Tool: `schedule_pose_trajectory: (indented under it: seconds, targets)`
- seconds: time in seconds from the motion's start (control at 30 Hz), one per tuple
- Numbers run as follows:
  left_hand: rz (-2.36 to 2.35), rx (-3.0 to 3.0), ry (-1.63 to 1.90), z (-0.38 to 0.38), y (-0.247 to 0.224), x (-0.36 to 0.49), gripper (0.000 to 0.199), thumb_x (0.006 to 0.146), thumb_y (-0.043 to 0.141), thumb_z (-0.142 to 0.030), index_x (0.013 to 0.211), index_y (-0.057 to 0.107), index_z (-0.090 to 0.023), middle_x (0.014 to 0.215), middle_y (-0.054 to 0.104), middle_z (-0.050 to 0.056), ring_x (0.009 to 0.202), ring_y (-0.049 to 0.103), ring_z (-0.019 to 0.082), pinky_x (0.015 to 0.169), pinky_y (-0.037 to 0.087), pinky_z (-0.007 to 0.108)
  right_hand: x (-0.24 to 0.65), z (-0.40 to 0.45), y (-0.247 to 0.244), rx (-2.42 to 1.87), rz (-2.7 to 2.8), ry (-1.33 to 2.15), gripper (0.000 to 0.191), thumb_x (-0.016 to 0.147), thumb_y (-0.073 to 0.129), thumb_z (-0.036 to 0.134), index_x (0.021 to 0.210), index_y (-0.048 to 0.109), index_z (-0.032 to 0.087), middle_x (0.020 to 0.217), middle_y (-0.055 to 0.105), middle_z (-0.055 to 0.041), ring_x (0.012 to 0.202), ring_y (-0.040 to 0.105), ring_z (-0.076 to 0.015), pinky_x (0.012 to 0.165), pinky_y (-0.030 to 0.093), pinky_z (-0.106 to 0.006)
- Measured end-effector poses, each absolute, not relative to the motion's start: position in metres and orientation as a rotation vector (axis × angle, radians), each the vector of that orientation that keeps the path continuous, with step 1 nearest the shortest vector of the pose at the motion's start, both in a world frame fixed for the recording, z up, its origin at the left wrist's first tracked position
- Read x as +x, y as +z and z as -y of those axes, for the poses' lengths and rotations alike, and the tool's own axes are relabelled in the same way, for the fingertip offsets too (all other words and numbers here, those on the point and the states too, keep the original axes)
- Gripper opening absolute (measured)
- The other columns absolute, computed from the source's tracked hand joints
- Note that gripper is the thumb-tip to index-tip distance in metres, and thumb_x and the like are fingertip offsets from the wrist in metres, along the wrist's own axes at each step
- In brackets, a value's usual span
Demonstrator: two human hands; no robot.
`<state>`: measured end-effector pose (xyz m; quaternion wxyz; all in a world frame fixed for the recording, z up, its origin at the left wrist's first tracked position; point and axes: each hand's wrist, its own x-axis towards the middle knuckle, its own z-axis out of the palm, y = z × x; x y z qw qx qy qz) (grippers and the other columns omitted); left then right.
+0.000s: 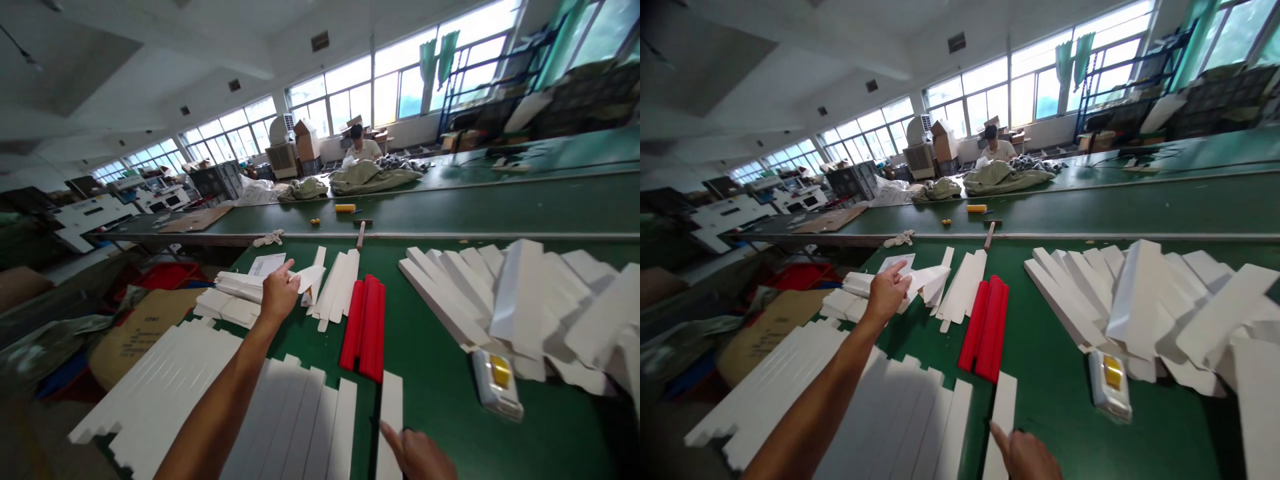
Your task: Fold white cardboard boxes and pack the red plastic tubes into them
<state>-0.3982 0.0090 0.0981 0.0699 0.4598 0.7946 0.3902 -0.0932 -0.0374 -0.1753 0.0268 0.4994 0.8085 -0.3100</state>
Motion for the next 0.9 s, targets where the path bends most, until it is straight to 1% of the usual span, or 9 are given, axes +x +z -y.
schedule_pose_trajectory:
  seconds: [0.07,0.13,0.2,0.27,0.37,0.47,0.6,0.77,0.9]
  targets:
    - [-2.236,1.395,1.263,0.02,0.127,-0.362,0.051,0.085,0.054,-0.028,0.134,0.052,-0.014,0.06,0.057,-0.005,0.05,0.056,0.01,0.051,0.045,0.021,-0.084,0.036,-0.144,1.711,-2.493,-1.028,0.049,0.09,0.038,0.054,0.098,0.073,0.021,0.084,0.072,-0.0142,0.08,0.07,-0.0331,0.069,0.053,-0.043]
    - [-1.991,1.304,1.361,0.046,0.145,-0.322,0.051,0.079,0.058,-0.029,0.127,0.057,-0.01,0.056,0.055,-0.006,0.041,0.049,0.007,0.042,0.039,0.017,-0.067,0.036,-0.104,1.901,-2.727,-0.935,0.061,0.086,0.043,0.064,0.109,0.067,0.014,0.105,0.068,-0.0192,0.094,0.068,-0.0344,0.079,0.053,-0.045]
    - [-1.735,1.16,1.422,0.066,0.155,-0.283,0.048,0.071,0.064,-0.027,0.115,0.063,-0.006,0.052,0.056,-0.004,0.037,0.045,0.005,0.038,0.035,0.015,-0.047,0.039,-0.06,1.848,-3.194,-0.69,0.097,0.07,0.058,0.076,0.139,0.044,0.01,0.139,0.048,-0.0248,0.125,0.051,-0.0403,0.098,0.044,-0.051]
    - [-1.564,1.058,1.405,0.081,0.161,-0.246,0.047,0.065,0.069,-0.025,0.108,0.065,-0.006,0.05,0.058,-0.003,0.035,0.045,0.005,0.036,0.035,0.014,-0.028,0.043,-0.022,1.539,-3.526,-0.513,0.128,0.058,0.064,0.082,0.152,0.015,0.01,0.154,0.024,-0.0262,0.139,0.032,-0.0432,0.108,0.032,-0.057]
    - [-1.389,0.992,1.31,0.095,0.166,-0.199,0.048,0.063,0.073,-0.025,0.106,0.064,-0.006,0.053,0.06,-0.002,0.035,0.046,0.005,0.035,0.035,0.014,-0.007,0.046,0.015,1.243,-3.627,-0.562,0.14,0.052,0.068,0.082,0.154,0.003,0.013,0.157,0.017,-0.026,0.142,0.023,-0.0446,0.112,0.023,-0.06]
    - [-1.259,0.98,1.253,0.102,0.163,-0.165,0.053,0.065,0.075,-0.028,0.111,0.061,-0.006,0.055,0.061,-0.001,0.037,0.047,0.006,0.036,0.035,0.014,0.009,0.049,0.026,1.244,-3.454,-1.038,0.119,0.057,0.076,0.07,0.149,0.026,0.014,0.146,0.041,-0.022,0.132,0.042,-0.0393,0.108,0.033,-0.053]
    - [-1.172,1.071,1.378,0.105,0.131,-0.144,0.057,0.079,0.07,-0.043,0.122,0.054,-0.01,0.062,0.06,-0.002,0.046,0.048,0.005,0.046,0.039,0.015,0.023,0.063,0.015,1.462,-3.181,-1.578,0.075,0.061,0.081,0.054,0.12,0.054,0.018,0.109,0.062,-0.0078,0.095,0.059,-0.0243,0.084,0.048,-0.035]
    - [-1.139,1.191,1.357,0.102,0.067,-0.134,0.089,0.051,0.089,-0.032,0.129,0.05,-0.016,0.119,0.062,0.011,0.099,0.062,0.021,0.083,0.052,0.027,0.022,0.072,-0.008,1.586,-2.877,-1.946,0.045,0.061,0.08,0.035,0.096,0.059,0.016,0.085,0.062,0.0001,0.072,0.051,-0.0151,0.062,0.042,-0.025]
    - [-1.275,1.108,1.284,0.086,0.048,-0.126,0.063,0.059,0.082,-0.033,0.113,0.054,-0.017,0.092,0.068,0.004,0.079,0.066,0.02,0.068,0.054,0.028,0.009,0.055,-0.011,1.528,-2.841,-2.038,0.041,0.061,0.079,0.031,0.094,0.06,0.015,0.088,0.065,-0.0015,0.076,0.055,-0.0168,0.068,0.045,-0.027]
